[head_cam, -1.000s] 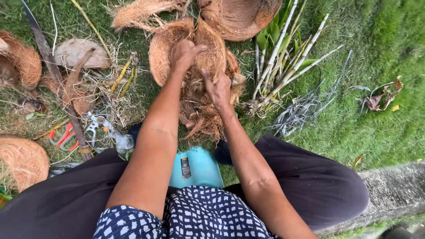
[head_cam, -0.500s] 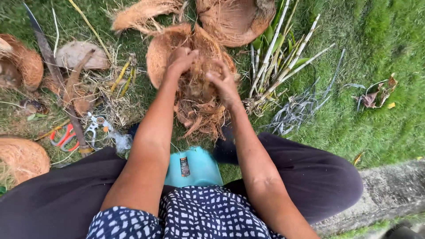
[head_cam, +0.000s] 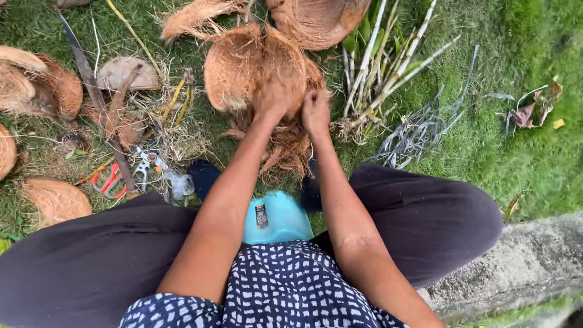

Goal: The recorder is peeling and shredding coconut husks by hand and with a machete to prepare them for plant potting.

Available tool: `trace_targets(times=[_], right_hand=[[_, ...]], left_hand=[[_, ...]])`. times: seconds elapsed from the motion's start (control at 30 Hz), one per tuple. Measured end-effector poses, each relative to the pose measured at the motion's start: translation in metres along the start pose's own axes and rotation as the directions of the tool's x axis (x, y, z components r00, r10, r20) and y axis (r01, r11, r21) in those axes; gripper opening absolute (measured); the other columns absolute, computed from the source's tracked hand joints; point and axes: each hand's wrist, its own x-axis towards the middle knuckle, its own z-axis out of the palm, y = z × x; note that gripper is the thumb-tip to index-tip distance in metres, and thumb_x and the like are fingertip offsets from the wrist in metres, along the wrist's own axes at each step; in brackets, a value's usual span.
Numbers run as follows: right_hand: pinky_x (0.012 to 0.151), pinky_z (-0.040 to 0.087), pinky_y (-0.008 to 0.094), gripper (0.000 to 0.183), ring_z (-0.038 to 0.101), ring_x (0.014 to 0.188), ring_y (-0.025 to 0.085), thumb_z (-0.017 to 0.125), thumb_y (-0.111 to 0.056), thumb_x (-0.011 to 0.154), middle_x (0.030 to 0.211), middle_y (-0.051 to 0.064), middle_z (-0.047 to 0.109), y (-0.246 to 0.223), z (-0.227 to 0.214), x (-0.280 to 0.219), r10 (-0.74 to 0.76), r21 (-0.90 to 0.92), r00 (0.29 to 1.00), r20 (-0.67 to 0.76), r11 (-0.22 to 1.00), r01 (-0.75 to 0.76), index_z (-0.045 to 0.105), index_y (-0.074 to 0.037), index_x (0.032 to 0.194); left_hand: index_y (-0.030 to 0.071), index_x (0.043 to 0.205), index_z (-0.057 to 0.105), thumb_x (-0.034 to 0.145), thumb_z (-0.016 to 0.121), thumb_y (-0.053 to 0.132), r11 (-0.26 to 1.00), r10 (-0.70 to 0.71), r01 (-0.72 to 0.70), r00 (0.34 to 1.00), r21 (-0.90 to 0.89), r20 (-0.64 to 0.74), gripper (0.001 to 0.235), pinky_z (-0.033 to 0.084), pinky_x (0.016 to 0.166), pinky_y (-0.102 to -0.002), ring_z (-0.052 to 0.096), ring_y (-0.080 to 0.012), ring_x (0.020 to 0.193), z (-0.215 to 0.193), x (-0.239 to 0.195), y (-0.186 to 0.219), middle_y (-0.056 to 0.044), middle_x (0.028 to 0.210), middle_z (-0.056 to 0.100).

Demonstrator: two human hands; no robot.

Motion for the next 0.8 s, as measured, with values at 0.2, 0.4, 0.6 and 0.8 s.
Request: trace_targets(times=[0.2,0.4,0.6,0.8], right_hand=[[0.074,0.060,0.044,0.037,0.068,0.088,0.032,0.058,-0.035,0.097,0.102,0.020,0.063,-0.116,-0.043,-0.073,0.300,0.314,0.814,0.497,0.812,-0.491,0.044,-0.012,0.123],[0.087,0.064,0.056,0.024,0.069,0.102,0.043,0.054,-0.006,0.090,0.119,0.030,0.057,-0.117,-0.035,-0.059,0.014,0.573,0.596,0.803,0.262,-0.777,0.047,0.003,0.112],[0.095,0.059,0.046,0.035,0.066,0.113,0.043,0.054,0.007,0.087,0.122,0.038,0.061,-0.099,-0.013,-0.078,-0.148,0.585,0.574,0.805,0.042,-0.810,0.044,0.013,0.119],[0.083,0.059,0.041,0.041,0.066,0.091,0.031,0.056,0.004,0.086,0.111,0.031,0.064,-0.104,-0.007,-0.110,-0.229,0.592,0.571,0.788,0.029,-0.805,0.047,0.014,0.124]], left_hand=[[0.003,0.121,0.064,0.089,0.069,0.042,0.899,-0.272,0.239,0.962,-0.366,-0.040,0.051,0.058,0.081,-0.044,0.072,-0.0267,0.089,0.000,0.000,-0.039,-0.012,0.094,0.073],[0.003,0.102,0.065,0.075,0.079,0.020,0.800,-0.222,0.137,0.972,-0.584,-0.076,0.035,0.060,0.078,-0.039,0.070,-0.0229,0.082,-0.035,-0.019,-0.034,-0.010,0.089,0.070],[0.005,0.097,0.071,0.078,0.077,0.022,0.755,-0.325,0.327,0.939,-0.569,0.109,0.027,0.055,0.092,-0.045,0.066,-0.0276,0.098,-0.102,-0.042,-0.024,-0.014,0.108,0.069],[0.013,0.103,0.072,0.080,0.072,0.023,0.727,-0.265,0.337,0.941,-0.598,0.208,0.025,0.030,0.116,-0.062,0.041,-0.0350,0.142,-0.127,-0.045,-0.053,-0.018,0.152,0.048]])
